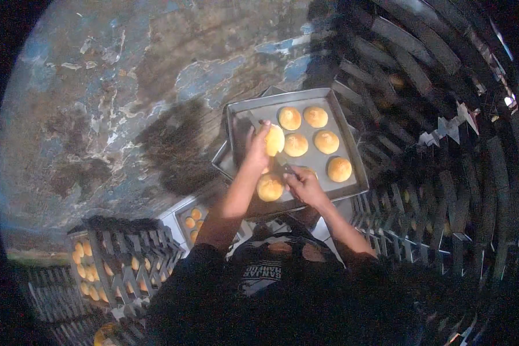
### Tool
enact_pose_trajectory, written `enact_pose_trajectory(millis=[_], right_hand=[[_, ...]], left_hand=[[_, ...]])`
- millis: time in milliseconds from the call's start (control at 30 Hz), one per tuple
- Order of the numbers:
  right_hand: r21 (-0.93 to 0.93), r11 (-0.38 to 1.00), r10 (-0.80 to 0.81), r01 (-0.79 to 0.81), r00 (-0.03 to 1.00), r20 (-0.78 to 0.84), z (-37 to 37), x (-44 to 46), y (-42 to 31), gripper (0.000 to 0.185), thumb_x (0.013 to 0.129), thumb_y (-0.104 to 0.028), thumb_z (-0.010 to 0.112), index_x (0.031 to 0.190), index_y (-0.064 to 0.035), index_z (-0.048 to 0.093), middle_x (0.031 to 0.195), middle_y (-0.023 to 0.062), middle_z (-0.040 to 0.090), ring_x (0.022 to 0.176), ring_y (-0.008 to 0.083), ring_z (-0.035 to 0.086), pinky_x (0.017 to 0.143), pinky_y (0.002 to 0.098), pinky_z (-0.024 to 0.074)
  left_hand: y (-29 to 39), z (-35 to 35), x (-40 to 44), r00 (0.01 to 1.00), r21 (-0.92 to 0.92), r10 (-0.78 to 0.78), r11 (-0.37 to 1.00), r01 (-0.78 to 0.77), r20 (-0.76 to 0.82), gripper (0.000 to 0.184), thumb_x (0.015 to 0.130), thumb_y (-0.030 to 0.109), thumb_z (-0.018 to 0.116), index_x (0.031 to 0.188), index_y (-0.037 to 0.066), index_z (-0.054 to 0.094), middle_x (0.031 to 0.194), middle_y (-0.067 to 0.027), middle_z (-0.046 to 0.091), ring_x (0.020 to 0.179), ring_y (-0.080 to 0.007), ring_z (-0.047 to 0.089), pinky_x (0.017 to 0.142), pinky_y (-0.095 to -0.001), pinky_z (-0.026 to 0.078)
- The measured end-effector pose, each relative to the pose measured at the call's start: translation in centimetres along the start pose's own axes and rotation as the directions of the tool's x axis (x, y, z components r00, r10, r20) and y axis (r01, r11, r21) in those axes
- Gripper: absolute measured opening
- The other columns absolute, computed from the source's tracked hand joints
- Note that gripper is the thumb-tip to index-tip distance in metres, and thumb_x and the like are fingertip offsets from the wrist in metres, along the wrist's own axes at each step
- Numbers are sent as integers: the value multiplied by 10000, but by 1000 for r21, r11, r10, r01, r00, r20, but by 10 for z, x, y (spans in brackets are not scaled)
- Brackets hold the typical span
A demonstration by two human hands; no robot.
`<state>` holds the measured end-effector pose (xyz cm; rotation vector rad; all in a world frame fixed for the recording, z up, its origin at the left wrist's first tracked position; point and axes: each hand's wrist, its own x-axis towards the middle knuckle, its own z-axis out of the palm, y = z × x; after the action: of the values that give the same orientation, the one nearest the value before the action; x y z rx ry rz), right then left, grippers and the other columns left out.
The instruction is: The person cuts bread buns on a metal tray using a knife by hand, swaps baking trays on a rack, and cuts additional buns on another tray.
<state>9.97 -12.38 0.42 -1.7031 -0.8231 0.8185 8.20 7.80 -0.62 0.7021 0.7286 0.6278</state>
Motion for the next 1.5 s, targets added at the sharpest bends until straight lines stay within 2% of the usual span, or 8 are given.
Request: enact_pose_trajectory(millis=[267, 400, 467, 533, 867, 1233, 1300, 1500], right_hand=[[260, 866, 454, -428, 890, -45, -69, -136, 19, 177, 1001, -180, 606, 1080, -28, 651, 705, 20, 644, 427, 47, 446, 381, 219, 320], [364, 847, 490, -388, 836, -249, -81, -164, 45, 138, 1011, -183, 592, 1003, -54, 641, 703, 30, 652, 402, 47, 423, 363, 217, 302], [389, 845, 485, -367, 833, -267, -80, -168, 59, 154, 1024, -201, 578, 1013, -60, 637, 688, 23, 639, 396, 48, 418, 360, 215, 298], [423, 847, 469, -321, 827, -311, -72, -162, 41, 154, 1027, -200, 563, 1027, -65, 637, 699, 17, 634, 399, 51, 423, 362, 213, 300], [469, 846, 411, -253, 870, -272, -55, -156, 26, 179, 1016, -224, 581, 1091, -83, 661, 716, -19, 630, 444, 40, 444, 393, 218, 320], [510, 851, 308, -129, 908, -284, -38, -136, 7, 191, 1025, -212, 572, 1139, -72, 632, 724, -3, 614, 431, 43, 427, 375, 209, 311], [514, 849, 333, -125, 881, -335, -29, -127, -1, 189, 1024, -206, 573, 1138, -68, 632, 725, -7, 618, 442, 39, 426, 387, 204, 310], [312, 949, 179, -55, 906, -384, 0, -116, -8, 331, 1030, -223, 556, 1289, -23, 600, 749, -14, 623, 530, 38, 491, 461, 221, 388]], left_hand=[[-2, -66, 105, 998, 314, 28, 948, -46, 62, 674, 890, 328, 767, 1418, 8, 496, 1221, -186, 647, 1113, -276, 634, 929, -435, 511], [-12, -43, 65, 700, 864, 622, 75, -499, 350, 536, 923, 368, 690, 1263, -38, 606, 1194, -269, 651, 1058, -382, 650, 887, -449, 525], [-28, -28, 31, 830, 735, 134, 405, -544, 541, 579, 923, 404, 682, 1275, -48, 595, 1214, -270, 646, 1095, -428, 634, 909, -505, 509], [-45, -8, -14, 782, 786, -107, 169, -594, 614, 529, 890, 426, 715, 1173, -16, 656, 1154, -224, 687, 1064, -394, 662, 918, -457, 509], [-72, -4, -64, 693, 706, -444, -170, -687, 568, 594, 711, 516, 846, 1056, 56, 698, 1137, -194, 655, 1103, -363, 611, 919, -454, 495], [-78, -34, -50, 781, 837, -467, 532, -126, 414, 608, 733, 191, 870, 1244, 19, 587, 1197, -142, 647, 1024, -261, 670, 895, -401, 527], [-73, -27, -42, 828, 238, -291, 951, 196, 480, 524, 816, 213, 812, 1267, 57, 596, 1196, -87, 665, 1059, -242, 662, 940, -417, 525], [-64, -5, -29, 860, -221, -208, 914, 341, 466, 424, 941, 410, 693, 1241, 119, 622, 1180, -20, 694, 1115, -204, 650, 1015, -414, 494]])
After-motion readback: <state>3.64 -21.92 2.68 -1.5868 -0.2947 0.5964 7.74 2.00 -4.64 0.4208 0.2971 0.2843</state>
